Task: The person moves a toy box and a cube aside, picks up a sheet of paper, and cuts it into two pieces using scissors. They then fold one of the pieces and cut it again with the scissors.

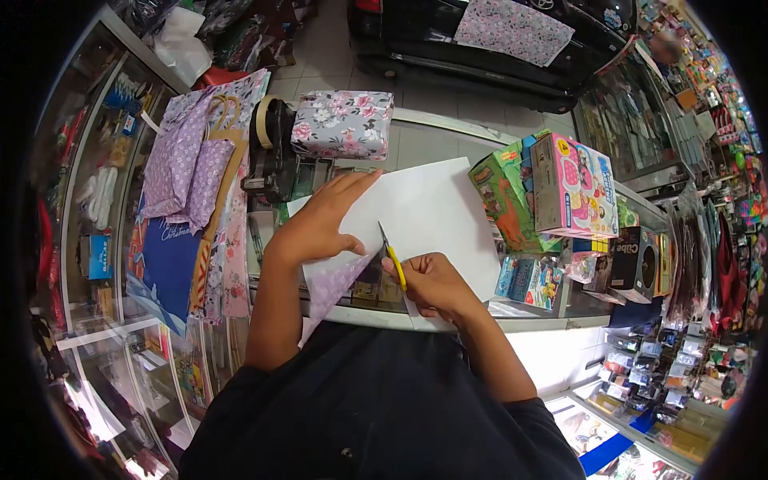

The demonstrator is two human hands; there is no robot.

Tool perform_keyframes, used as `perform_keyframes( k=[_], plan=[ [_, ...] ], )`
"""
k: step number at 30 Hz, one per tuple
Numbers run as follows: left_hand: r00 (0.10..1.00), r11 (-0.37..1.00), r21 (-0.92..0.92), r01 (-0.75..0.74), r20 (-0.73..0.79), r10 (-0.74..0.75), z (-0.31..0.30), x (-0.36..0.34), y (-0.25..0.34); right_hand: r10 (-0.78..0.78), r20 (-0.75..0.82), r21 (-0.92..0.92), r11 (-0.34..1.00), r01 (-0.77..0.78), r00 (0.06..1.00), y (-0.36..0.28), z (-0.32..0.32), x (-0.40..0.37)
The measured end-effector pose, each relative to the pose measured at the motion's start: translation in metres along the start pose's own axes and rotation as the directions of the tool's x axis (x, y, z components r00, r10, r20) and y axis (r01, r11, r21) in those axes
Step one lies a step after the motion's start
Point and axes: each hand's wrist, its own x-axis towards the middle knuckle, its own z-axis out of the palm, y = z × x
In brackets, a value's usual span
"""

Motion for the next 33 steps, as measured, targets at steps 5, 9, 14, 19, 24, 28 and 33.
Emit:
perform_keyframes(
  k=[5, 9, 14, 19, 24, 28, 33],
  plan=[
    [1.0, 0.998, 0.058, -0.023, 0.012, 0.023, 0.001, 0.0, -0.008, -0.024, -0.017, -0.07, 0.997, 0.023, 1.0, -0.001, 0.001, 0.0],
    [0.999, 0.999, 0.049, -0.018, 0.038, 0.017, -0.003, 0.003, -0.005, -0.006, -0.023, -0.08, 0.997, 0.004, 1.0, -0.007, -0.001, -0.002],
    [0.999, 0.999, 0.009, 0.034, 0.035, -0.035, -0.004, 0.001, -0.004, 0.002, 0.014, -0.096, 0.995, -0.001, 1.0, -0.009, -0.002, -0.006],
    [1.0, 0.999, 0.037, 0.011, 0.018, -0.012, -0.002, 0.002, -0.006, -0.015, 0.028, -0.043, 0.999, 0.016, 1.0, 0.003, -0.005, 0.004],
    [0.999, 0.996, 0.08, -0.03, 0.017, 0.028, -0.001, 0.003, -0.009, -0.016, 0.003, -0.1, 0.995, 0.016, 1.0, 0.004, -0.006, 0.002],
    [0.99, 0.996, 0.029, -0.09, -0.105, 0.092, -0.01, 0.0, -0.007, -0.008, 0.017, -0.081, 0.997, 0.009, 1.0, -0.002, -0.007, 0.0],
    [0.977, 0.994, -0.049, -0.097, -0.195, 0.086, -0.027, -0.007, 0.015, -0.005, 0.114, 0.044, 0.999, 0.0, 0.993, 0.002, -0.016, 0.008]
  ],
)
